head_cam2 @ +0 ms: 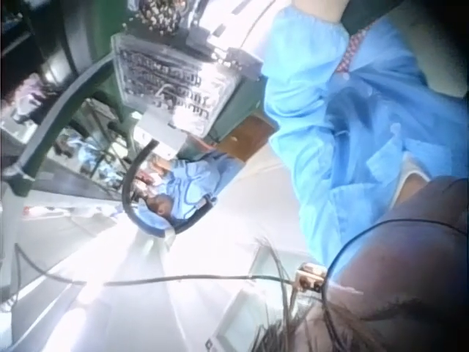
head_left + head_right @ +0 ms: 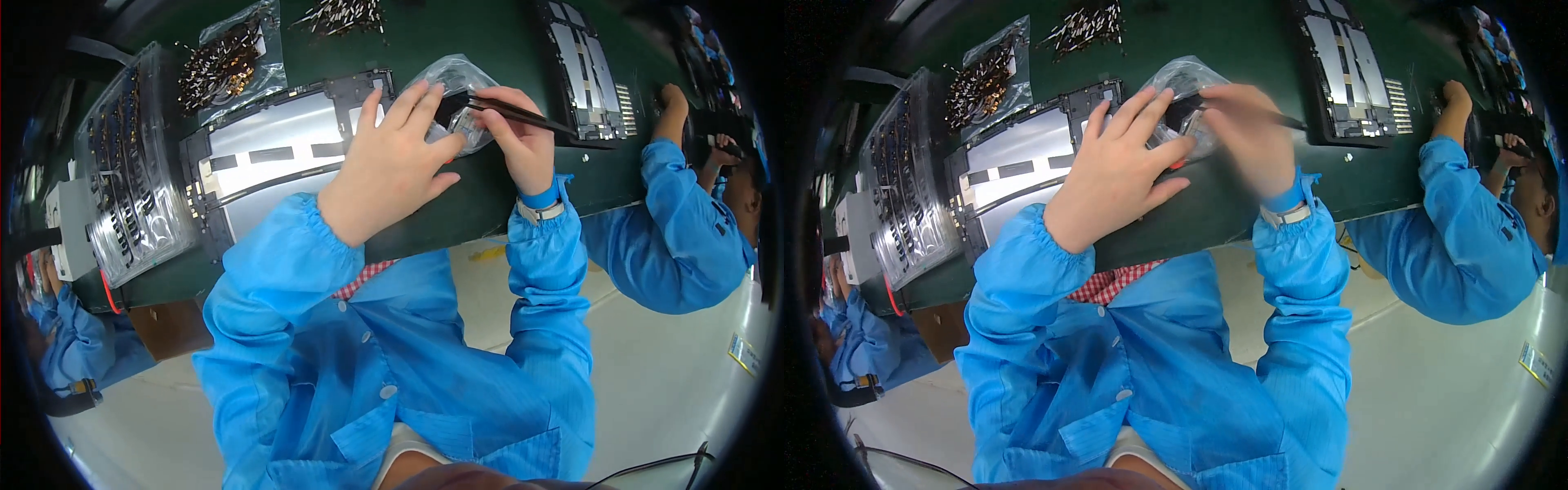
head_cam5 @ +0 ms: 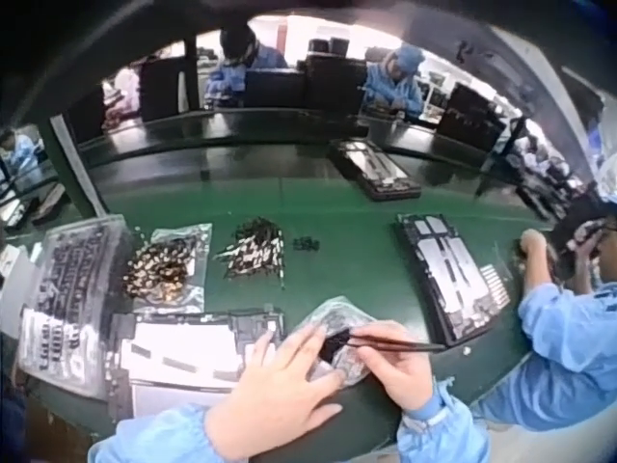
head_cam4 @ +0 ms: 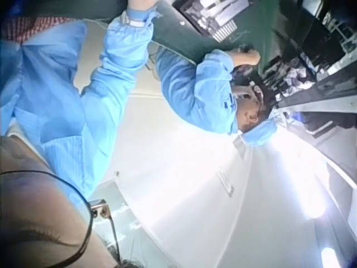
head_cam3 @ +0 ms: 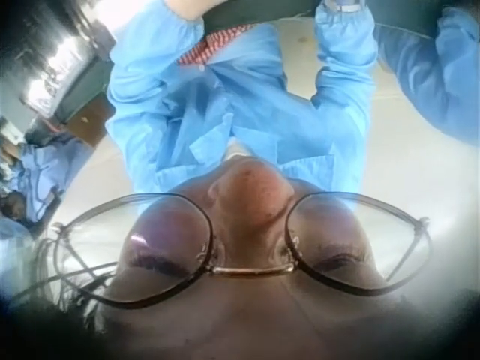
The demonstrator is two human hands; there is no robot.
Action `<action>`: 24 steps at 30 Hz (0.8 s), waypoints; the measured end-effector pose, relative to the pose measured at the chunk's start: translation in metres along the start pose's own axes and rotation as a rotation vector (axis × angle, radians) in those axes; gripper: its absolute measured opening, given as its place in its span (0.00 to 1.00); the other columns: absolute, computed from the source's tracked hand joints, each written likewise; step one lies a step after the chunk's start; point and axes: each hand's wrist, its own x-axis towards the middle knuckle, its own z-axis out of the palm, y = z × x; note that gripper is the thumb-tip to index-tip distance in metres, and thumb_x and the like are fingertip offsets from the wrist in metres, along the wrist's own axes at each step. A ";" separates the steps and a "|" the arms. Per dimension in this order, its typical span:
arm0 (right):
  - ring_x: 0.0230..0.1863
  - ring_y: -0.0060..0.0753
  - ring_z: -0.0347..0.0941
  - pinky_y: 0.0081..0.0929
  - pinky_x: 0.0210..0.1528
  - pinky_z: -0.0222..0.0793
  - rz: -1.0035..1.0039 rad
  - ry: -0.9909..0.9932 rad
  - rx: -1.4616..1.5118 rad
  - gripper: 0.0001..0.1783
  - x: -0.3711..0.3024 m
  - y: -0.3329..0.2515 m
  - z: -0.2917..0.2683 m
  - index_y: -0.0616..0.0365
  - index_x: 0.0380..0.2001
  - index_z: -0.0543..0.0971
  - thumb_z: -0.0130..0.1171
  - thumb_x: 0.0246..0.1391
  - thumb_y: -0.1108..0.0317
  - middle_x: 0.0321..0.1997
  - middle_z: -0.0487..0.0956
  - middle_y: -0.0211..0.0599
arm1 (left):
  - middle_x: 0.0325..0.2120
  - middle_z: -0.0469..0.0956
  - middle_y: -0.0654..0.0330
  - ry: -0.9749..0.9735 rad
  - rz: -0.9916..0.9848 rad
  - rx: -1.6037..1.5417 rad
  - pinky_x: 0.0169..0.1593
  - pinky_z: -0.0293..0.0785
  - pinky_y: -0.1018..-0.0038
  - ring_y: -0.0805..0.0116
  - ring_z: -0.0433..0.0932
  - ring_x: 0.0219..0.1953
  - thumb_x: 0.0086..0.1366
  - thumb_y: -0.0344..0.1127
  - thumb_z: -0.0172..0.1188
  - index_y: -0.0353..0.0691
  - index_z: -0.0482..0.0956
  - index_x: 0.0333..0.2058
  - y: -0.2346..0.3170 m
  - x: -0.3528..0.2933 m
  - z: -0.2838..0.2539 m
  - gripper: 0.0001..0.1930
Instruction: Assembling electronic components by attaching flexible ribbon cables to a device housing.
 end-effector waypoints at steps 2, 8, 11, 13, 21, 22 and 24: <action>0.38 0.25 0.72 0.20 0.42 0.68 -0.066 0.049 -0.116 0.12 0.000 0.001 0.001 0.63 0.40 0.75 0.56 0.48 0.78 0.36 0.76 0.35 | 0.54 0.63 0.49 0.003 -0.015 -0.025 0.55 0.56 0.50 0.53 0.58 0.58 0.49 0.44 0.63 0.51 0.75 0.37 0.001 0.001 0.003 0.16; 0.37 0.27 0.74 0.21 0.40 0.69 -0.005 0.126 -0.095 0.10 -0.003 0.001 0.005 0.62 0.33 0.78 0.60 0.43 0.79 0.35 0.79 0.36 | 0.54 0.63 0.50 0.003 -0.044 -0.036 0.54 0.57 0.51 0.54 0.59 0.58 0.49 0.44 0.63 0.51 0.75 0.36 0.001 0.003 0.002 0.15; 0.36 0.26 0.74 0.21 0.40 0.69 -0.025 0.109 -0.158 0.10 -0.004 0.001 0.005 0.62 0.33 0.79 0.60 0.43 0.79 0.34 0.79 0.35 | 0.54 0.63 0.51 0.010 -0.050 -0.046 0.54 0.57 0.51 0.54 0.59 0.58 0.49 0.44 0.62 0.51 0.75 0.36 0.001 0.002 0.003 0.15; 0.37 0.25 0.74 0.21 0.40 0.69 -0.016 0.107 -0.149 0.10 -0.004 0.000 0.006 0.62 0.32 0.79 0.60 0.43 0.79 0.34 0.79 0.35 | 0.54 0.62 0.51 0.013 -0.054 -0.051 0.54 0.57 0.52 0.54 0.58 0.58 0.50 0.44 0.62 0.52 0.75 0.36 0.000 0.002 0.004 0.14; 0.35 0.25 0.74 0.21 0.39 0.69 0.008 0.113 -0.174 0.10 -0.004 0.000 0.007 0.62 0.33 0.79 0.61 0.42 0.79 0.34 0.80 0.35 | 0.54 0.62 0.50 0.005 -0.058 -0.057 0.55 0.55 0.52 0.54 0.58 0.58 0.50 0.44 0.62 0.52 0.75 0.36 0.000 0.000 0.004 0.14; 0.35 0.25 0.74 0.21 0.39 0.69 0.009 0.112 -0.174 0.10 -0.004 0.000 0.007 0.62 0.33 0.79 0.61 0.42 0.79 0.34 0.80 0.35 | 0.54 0.62 0.50 0.005 -0.060 -0.058 0.55 0.55 0.52 0.54 0.58 0.58 0.50 0.44 0.62 0.52 0.75 0.36 0.000 0.000 0.004 0.14; 0.36 0.25 0.74 0.21 0.39 0.69 0.013 0.117 -0.179 0.10 -0.004 0.001 0.007 0.62 0.32 0.79 0.60 0.42 0.79 0.35 0.79 0.34 | 0.54 0.62 0.50 0.011 -0.061 -0.065 0.55 0.56 0.52 0.54 0.58 0.58 0.50 0.43 0.62 0.52 0.75 0.36 0.000 -0.001 0.005 0.14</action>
